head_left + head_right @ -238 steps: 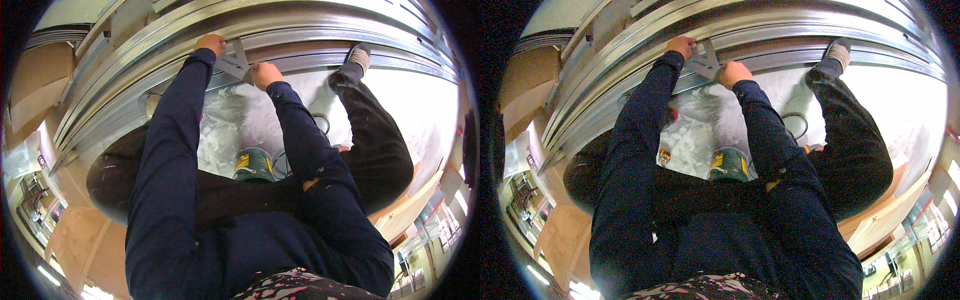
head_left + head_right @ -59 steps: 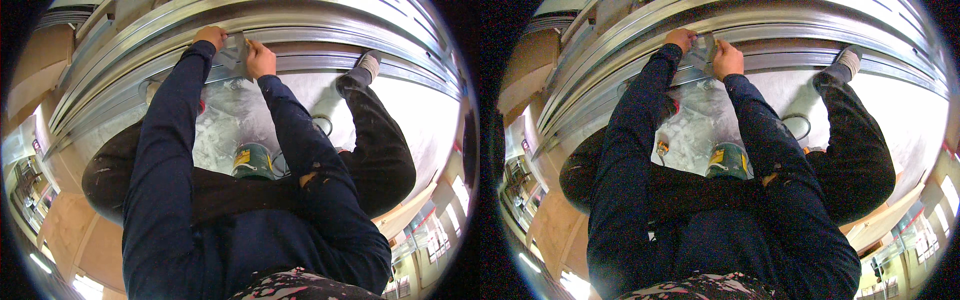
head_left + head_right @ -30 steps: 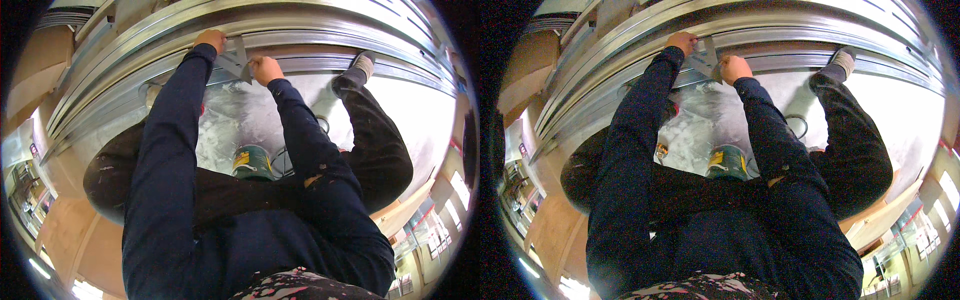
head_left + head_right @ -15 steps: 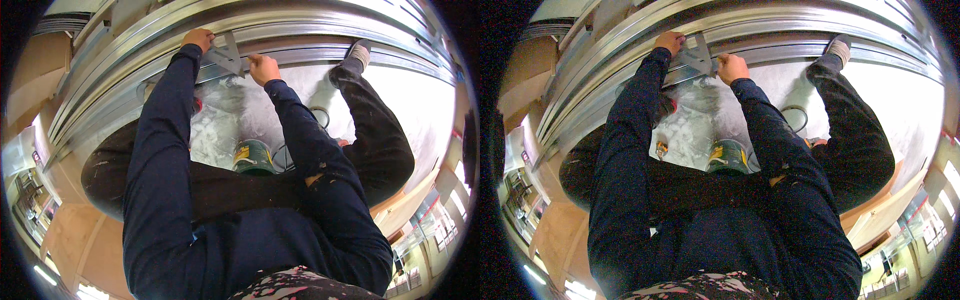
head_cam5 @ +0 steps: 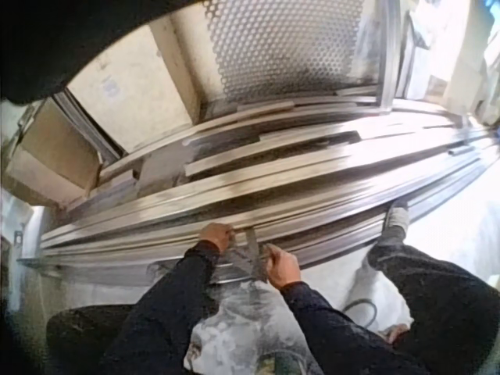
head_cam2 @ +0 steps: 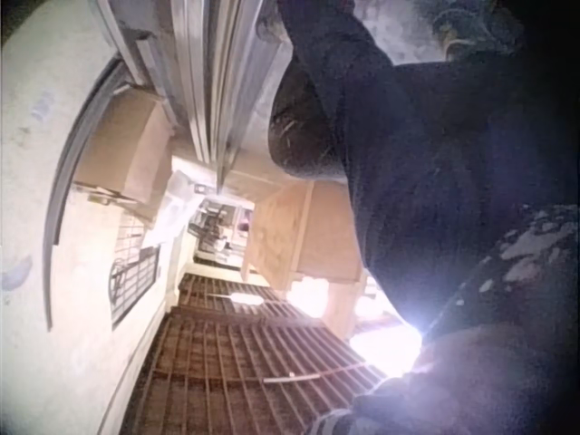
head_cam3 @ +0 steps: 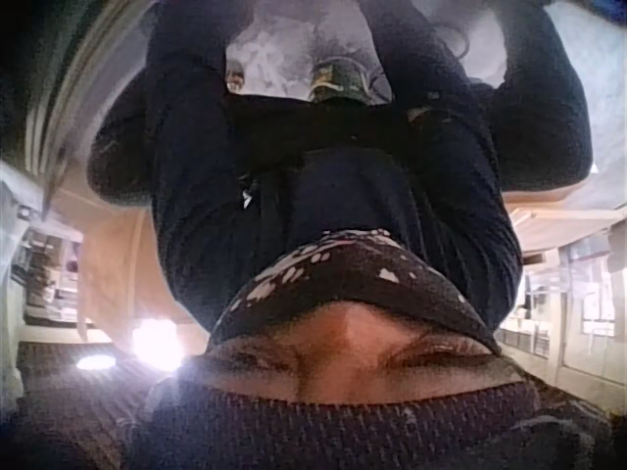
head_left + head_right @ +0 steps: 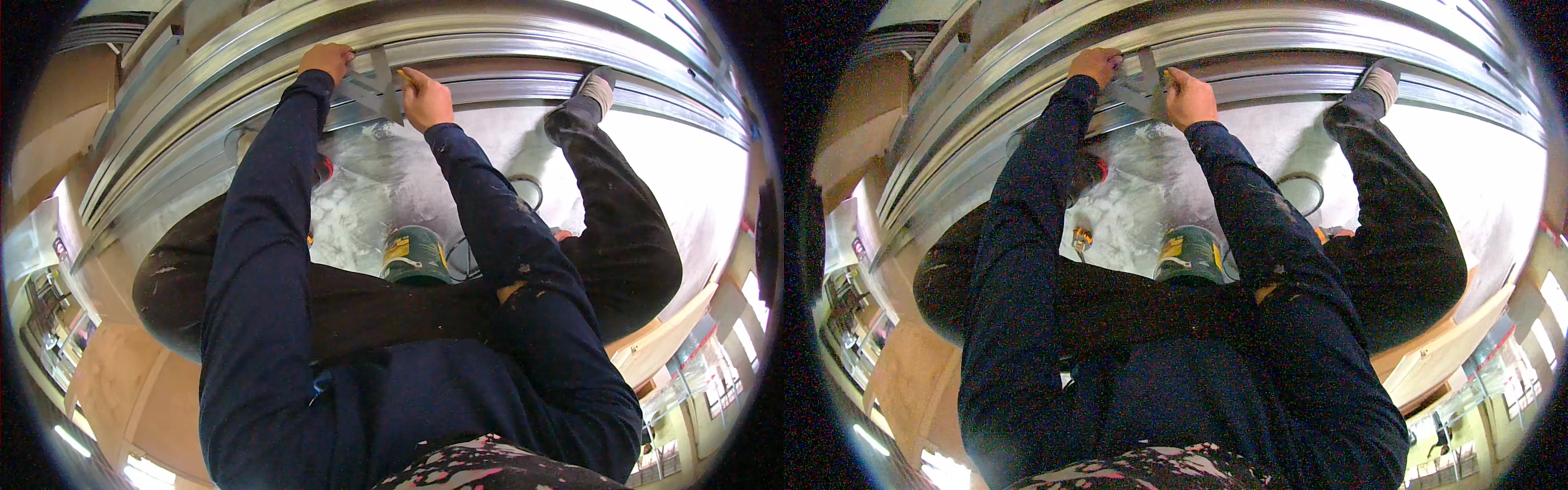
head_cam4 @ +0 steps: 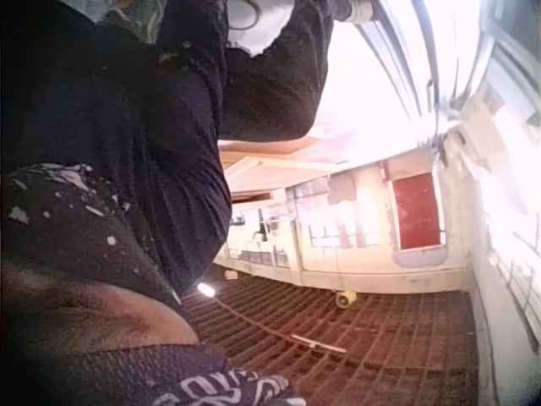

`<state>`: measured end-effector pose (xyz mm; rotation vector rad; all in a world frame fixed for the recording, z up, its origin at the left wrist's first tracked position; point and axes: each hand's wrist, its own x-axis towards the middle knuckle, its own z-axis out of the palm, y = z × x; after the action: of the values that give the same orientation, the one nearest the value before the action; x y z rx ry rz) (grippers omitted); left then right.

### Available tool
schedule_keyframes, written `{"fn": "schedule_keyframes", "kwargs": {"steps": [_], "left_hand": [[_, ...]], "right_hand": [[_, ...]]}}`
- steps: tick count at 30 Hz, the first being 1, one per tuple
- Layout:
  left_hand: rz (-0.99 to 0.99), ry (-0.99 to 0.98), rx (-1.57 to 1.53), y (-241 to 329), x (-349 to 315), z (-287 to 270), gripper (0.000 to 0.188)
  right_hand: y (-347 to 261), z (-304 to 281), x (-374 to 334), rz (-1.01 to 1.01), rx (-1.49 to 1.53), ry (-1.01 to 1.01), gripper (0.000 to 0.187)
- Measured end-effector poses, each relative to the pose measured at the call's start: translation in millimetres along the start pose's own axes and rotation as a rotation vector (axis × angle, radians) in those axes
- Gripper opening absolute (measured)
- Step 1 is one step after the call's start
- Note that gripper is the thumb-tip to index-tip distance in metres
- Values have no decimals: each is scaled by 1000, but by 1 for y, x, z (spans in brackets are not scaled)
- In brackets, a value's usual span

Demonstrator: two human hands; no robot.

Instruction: Measuring and marking metal beams using a speed square and pencil.

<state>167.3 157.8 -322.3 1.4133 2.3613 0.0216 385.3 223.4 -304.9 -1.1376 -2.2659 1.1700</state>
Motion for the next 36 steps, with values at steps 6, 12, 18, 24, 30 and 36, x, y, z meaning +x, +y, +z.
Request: {"fn": "schedule_keyframes", "kwargs": {"steps": [6, 12, 18, 24, 30, 36], "left_hand": [[1, 86, -87, -6, 0, 12, 23], [-16, 52, -81, 4, 1, 5, 22], [-30, 25, -30, -4, -2, 6, 22], [-55, 8, 17, 2, -3, 6, 23], [-24, -21, -2, 8, 6, 0, 24], [-92, -39, -60, -2, -1, 5, 20]], "right_hand": [[-7, 5, 4, 0, -15, -10, 29], [-5, 9, 8, 48, -79, -1, 29], [-7, 16, 9, 15, -60, 28, 28], [-7, 24, 5, 89, -73, 14, 26], [7, 22, 45, 24, -188, -12, 27], [-3, 18, 23, 55, -169, -43, 24]]}}
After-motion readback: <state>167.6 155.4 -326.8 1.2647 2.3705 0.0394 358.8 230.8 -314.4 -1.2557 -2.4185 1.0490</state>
